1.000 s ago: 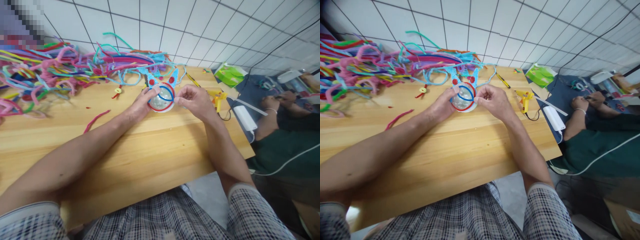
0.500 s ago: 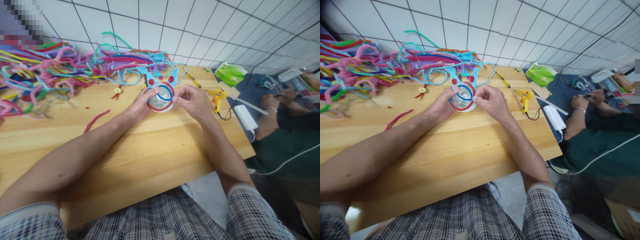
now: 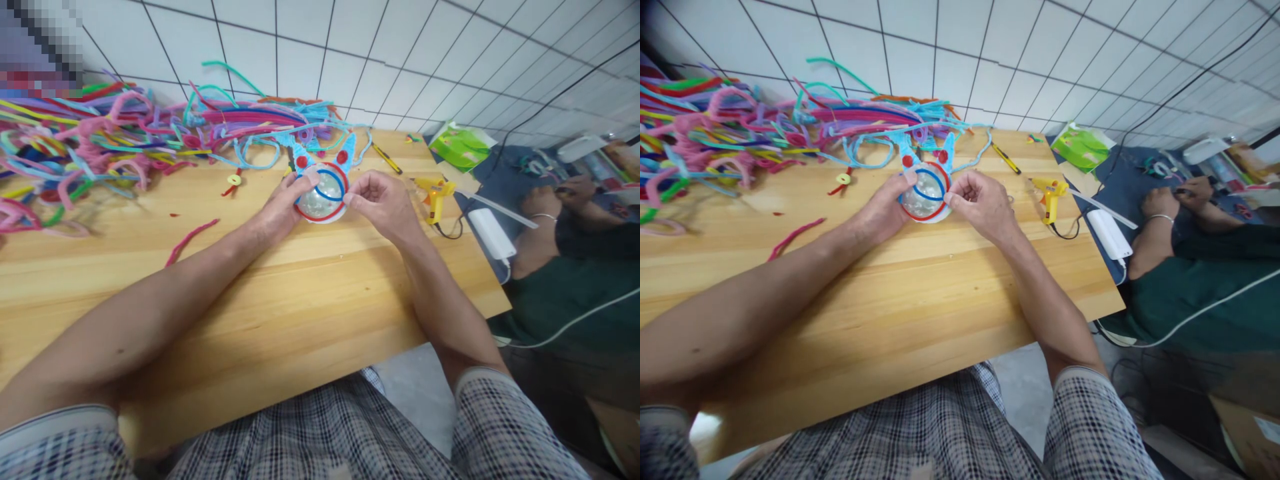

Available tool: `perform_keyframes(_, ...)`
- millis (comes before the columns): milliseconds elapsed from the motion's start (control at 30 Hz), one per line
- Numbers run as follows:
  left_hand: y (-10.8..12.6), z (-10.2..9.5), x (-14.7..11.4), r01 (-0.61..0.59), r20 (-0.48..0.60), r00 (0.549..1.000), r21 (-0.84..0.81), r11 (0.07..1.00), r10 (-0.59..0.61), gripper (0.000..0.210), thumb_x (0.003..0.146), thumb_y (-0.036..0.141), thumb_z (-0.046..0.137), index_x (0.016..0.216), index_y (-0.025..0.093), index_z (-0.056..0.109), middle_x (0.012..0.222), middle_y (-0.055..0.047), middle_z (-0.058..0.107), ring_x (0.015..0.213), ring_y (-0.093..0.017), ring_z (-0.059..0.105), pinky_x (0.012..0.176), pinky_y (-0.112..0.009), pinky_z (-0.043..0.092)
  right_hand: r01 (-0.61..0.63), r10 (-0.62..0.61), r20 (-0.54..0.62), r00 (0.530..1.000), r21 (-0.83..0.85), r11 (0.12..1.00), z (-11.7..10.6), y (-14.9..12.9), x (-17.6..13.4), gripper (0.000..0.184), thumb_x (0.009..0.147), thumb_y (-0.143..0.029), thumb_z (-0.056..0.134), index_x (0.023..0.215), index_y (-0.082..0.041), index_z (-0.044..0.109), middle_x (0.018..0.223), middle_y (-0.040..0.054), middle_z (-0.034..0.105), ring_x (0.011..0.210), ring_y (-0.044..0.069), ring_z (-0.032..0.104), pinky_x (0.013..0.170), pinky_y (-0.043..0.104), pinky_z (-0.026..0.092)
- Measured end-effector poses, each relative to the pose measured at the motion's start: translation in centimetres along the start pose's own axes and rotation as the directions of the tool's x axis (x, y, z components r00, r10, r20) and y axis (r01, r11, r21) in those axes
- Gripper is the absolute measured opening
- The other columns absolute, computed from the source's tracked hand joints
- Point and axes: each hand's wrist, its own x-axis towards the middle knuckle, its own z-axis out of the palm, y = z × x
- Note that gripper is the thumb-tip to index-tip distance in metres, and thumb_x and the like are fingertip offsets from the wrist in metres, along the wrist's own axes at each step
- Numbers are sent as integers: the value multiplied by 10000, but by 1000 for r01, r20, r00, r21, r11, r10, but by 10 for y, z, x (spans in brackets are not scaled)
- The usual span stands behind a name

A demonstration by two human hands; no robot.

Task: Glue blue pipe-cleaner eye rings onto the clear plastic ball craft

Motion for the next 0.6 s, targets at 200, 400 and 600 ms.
perform_keyframes(200,3,-3,-1,-4,22,1000,26,1000,3,665,746,740,1012,1167,262,820,1234,-92,881,1152,-347,831,1048,-545,699,13,-13,-11,1000,16,1000,3,2,-1,561,857,-757,981,855,-264,715,806,-20,706,745,164,595,684,333,499)
perform_keyframes(400,6,-3,-2,7,39,999,9,1000,-8,692,727,730,1030,1188,257,824,1267,-106,883,1217,-374,828,1088,-566,695,25,-24,-20,1000,32,999,6,4,-2,565,866,-767,977,872,-268,712,815,-18,688,752,168,607,681,334,514)
perform_keyframes(600,2,3,-2,-26,-43,999,30,999,27,714,700,774,1014,1166,267,825,1201,-96,897,1180,-377,849,1043,-560,719,32,-31,-30,999,31,999,6,4,-3,508,881,-694,991,858,-265,719,820,-14,714,746,166,629,696,336,543)
